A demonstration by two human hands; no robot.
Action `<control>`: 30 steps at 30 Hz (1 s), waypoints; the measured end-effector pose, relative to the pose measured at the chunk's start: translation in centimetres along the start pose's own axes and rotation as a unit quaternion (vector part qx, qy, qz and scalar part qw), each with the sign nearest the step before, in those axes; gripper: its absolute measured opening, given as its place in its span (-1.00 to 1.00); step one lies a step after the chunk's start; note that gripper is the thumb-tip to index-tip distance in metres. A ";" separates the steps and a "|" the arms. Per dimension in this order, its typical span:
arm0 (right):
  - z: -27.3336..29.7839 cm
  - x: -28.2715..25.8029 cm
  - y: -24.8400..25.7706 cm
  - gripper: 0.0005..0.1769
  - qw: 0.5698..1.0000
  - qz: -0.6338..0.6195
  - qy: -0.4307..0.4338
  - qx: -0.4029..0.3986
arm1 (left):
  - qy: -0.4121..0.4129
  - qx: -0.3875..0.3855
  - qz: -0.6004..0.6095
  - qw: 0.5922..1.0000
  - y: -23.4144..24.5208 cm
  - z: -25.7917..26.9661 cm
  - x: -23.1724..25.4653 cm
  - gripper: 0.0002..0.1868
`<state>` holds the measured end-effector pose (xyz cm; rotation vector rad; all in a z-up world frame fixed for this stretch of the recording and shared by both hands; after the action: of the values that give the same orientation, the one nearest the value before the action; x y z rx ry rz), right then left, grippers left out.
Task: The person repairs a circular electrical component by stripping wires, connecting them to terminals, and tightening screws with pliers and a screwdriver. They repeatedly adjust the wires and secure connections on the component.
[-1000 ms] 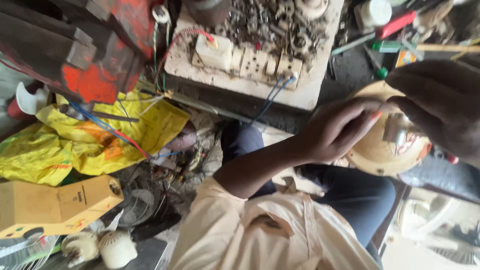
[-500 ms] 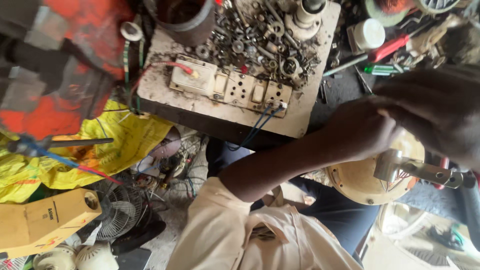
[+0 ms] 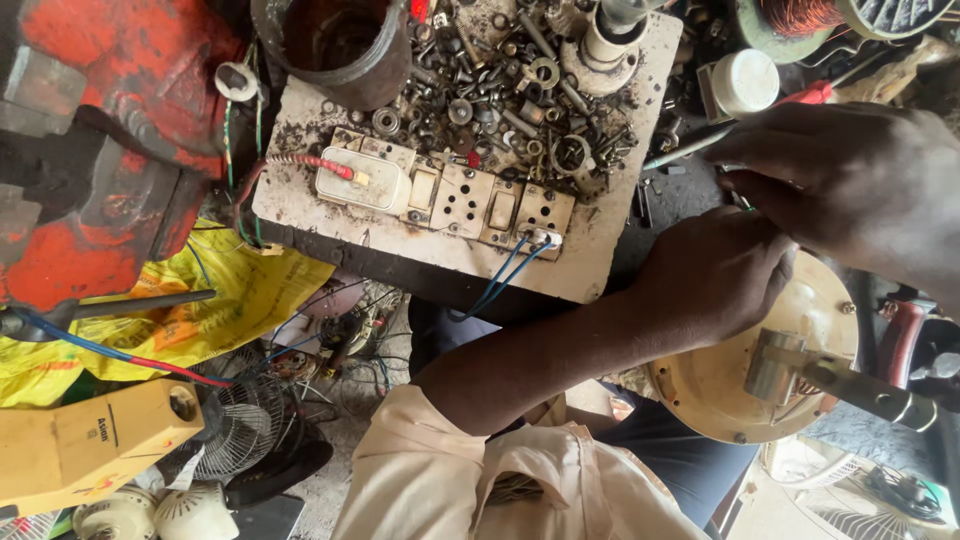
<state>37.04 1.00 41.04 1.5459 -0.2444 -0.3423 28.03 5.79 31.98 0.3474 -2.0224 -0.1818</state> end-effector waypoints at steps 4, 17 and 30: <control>-0.9 1.8 -0.9 -0.80 0.994 0.006 0.106 0.007 | -0.005 -0.006 0.008 1.000 0.1 -0.2 0.2 -0.65; -4.5 2.7 -6.5 -0.55 0.971 0.098 -0.131 -0.176 | -0.014 -0.056 -0.027 0.998 0.0 -0.2 0.3 -0.51; -3.5 3.9 -5.6 -0.69 0.953 -0.108 -0.211 -0.187 | -0.012 -0.046 -0.025 0.999 0.2 -0.3 0.5 -0.68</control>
<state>41.60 2.92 35.21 1.1128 -0.3226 -0.8477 28.10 5.81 32.59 0.3382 -2.0232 -0.3106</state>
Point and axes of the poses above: each hand's wrist, its own z-axis away from the middle knuckle, its own y-axis out of the back of the hand, x = y × z, the point moved 4 cm from there along -z, towards the middle knuckle
